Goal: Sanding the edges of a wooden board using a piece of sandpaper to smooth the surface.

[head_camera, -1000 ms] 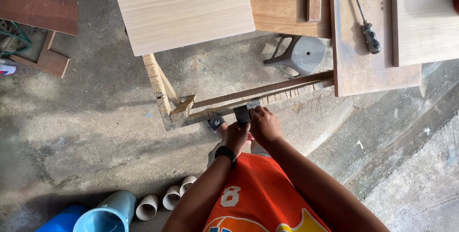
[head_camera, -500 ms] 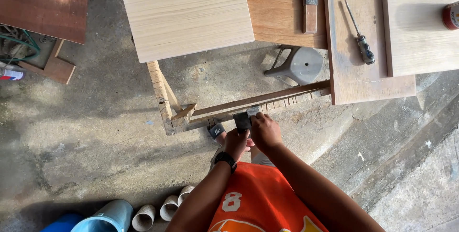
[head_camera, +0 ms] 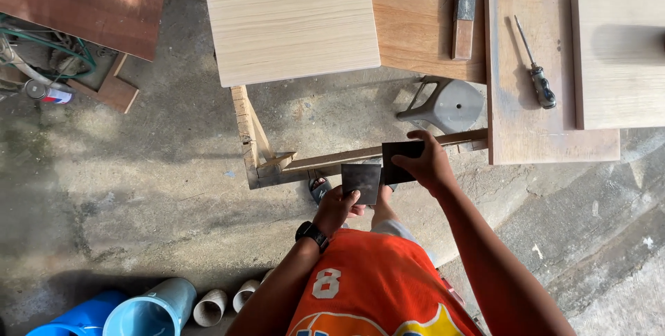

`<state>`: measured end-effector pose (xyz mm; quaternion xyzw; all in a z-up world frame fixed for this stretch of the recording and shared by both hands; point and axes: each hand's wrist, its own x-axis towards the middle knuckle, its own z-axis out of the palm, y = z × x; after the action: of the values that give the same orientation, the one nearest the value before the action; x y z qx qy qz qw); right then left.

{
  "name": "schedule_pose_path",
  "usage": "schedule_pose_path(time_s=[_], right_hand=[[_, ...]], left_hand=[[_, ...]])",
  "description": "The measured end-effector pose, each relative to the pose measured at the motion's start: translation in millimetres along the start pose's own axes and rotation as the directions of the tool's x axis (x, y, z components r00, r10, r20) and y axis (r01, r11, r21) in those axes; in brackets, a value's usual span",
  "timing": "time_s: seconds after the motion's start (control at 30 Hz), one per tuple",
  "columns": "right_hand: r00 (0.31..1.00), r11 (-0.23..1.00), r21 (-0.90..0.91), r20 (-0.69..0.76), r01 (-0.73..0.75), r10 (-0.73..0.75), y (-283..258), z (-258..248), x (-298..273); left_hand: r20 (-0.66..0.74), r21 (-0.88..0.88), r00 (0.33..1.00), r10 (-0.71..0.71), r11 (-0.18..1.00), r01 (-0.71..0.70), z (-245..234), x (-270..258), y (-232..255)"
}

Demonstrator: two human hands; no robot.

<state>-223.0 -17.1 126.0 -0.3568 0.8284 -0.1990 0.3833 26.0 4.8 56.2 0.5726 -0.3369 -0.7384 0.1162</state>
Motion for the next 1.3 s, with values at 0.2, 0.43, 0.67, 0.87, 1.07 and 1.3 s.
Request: schedule_pose_path(time_s=[0.2, 0.43, 0.67, 0.87, 1.07, 1.3], right_hand=[[0.979, 0.745, 0.651, 0.204, -0.146, 0.013, -12, -10, -2], [0.975, 0.852, 0.513, 0.219, -0.100, -0.017, -28, 26, 40], [0.890, 0.891, 0.452, 0.423, -0.048, -0.167, -31, -14, 36], [0.984, 0.896, 0.442, 0.145, 0.031, -0.106, -8, 0, 78], [0.799, 0.898, 0.027, 0.446, 0.439, -0.404, -2, -26, 34], [0.745, 0.744, -0.042, 0.009, 0.667, -0.667, -7, -56, 11]], left_hand=[[-0.144, 0.174, 0.969, 0.201, 0.969, -0.175, -24, -29, 24], [-0.204, 0.404, 0.875, 0.439, 0.852, -0.333, -15, -19, 32], [-0.366, 0.302, 0.815, 0.450, 0.886, -0.353, -19, -3, 8], [-0.317, 0.392, 0.769, 0.555, 0.815, -0.427, 16, -22, 22], [-0.421, 0.604, 0.578, 0.699, 0.691, -0.396, -4, -21, 25], [-0.128, 0.905, 0.436, 0.891, 0.285, -0.315, -22, -26, 21]])
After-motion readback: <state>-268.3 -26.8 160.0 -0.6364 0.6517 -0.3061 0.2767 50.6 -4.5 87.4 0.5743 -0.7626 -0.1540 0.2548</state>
